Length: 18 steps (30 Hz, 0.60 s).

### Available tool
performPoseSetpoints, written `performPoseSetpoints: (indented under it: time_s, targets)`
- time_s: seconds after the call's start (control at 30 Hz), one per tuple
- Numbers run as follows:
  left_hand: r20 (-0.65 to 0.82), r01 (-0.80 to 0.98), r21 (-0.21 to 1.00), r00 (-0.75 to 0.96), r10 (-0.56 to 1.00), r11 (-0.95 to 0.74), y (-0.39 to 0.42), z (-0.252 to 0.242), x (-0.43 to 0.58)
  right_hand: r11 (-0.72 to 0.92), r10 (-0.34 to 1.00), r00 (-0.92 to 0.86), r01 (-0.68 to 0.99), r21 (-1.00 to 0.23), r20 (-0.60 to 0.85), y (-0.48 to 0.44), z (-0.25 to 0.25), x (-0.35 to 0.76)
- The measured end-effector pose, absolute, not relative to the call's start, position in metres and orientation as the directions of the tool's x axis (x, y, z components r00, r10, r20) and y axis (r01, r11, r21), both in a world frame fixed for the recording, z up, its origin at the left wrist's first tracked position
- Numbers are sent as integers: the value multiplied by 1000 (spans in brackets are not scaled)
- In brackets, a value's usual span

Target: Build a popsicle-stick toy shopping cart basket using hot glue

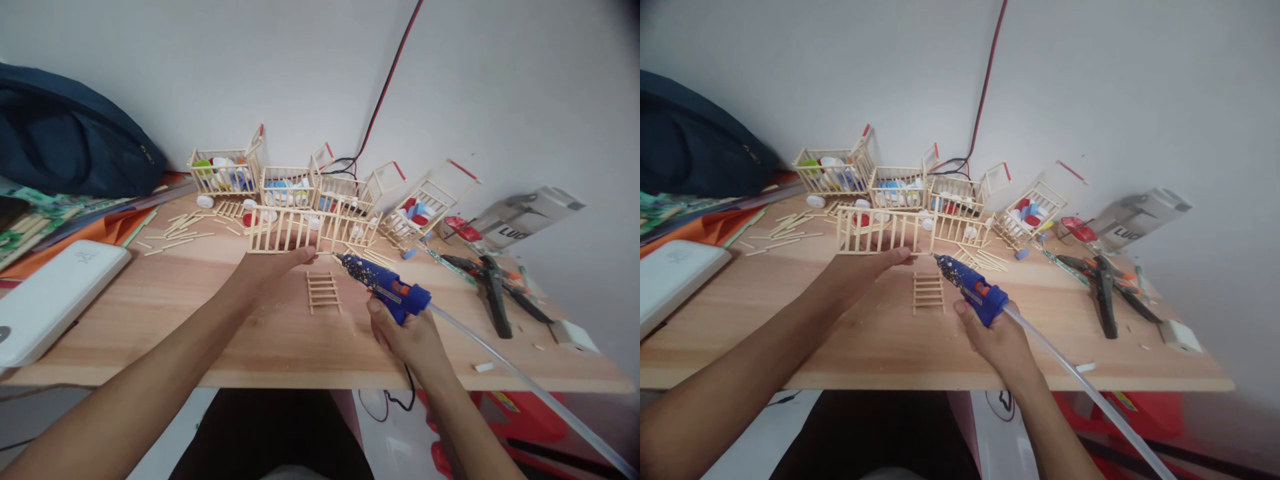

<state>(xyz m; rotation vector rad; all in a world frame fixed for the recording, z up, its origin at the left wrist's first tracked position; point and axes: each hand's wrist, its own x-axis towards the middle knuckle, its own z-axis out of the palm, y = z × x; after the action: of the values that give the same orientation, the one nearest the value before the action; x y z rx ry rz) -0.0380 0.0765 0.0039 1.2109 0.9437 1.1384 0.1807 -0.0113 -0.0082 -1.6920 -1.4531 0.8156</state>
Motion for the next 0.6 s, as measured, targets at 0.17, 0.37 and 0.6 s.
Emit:
performPoseSetpoints:
  time_s: [0.17, 0.37, 0.6]
  targets:
    - [54, -143, 989, 210, 976, -24, 77, 3, -38, -59, 990, 141, 523, -850, 18, -12, -7, 180]
    - [60, -140, 990, 209, 976, -31, 77, 3, -39, -87, 987, 159, 506, -858, -6, -11, -5, 178]
    - [36, -159, 987, 192, 981, -5, 77, 2, -38, -99, 984, 181, 510, -855, -6, -12, -4, 177]
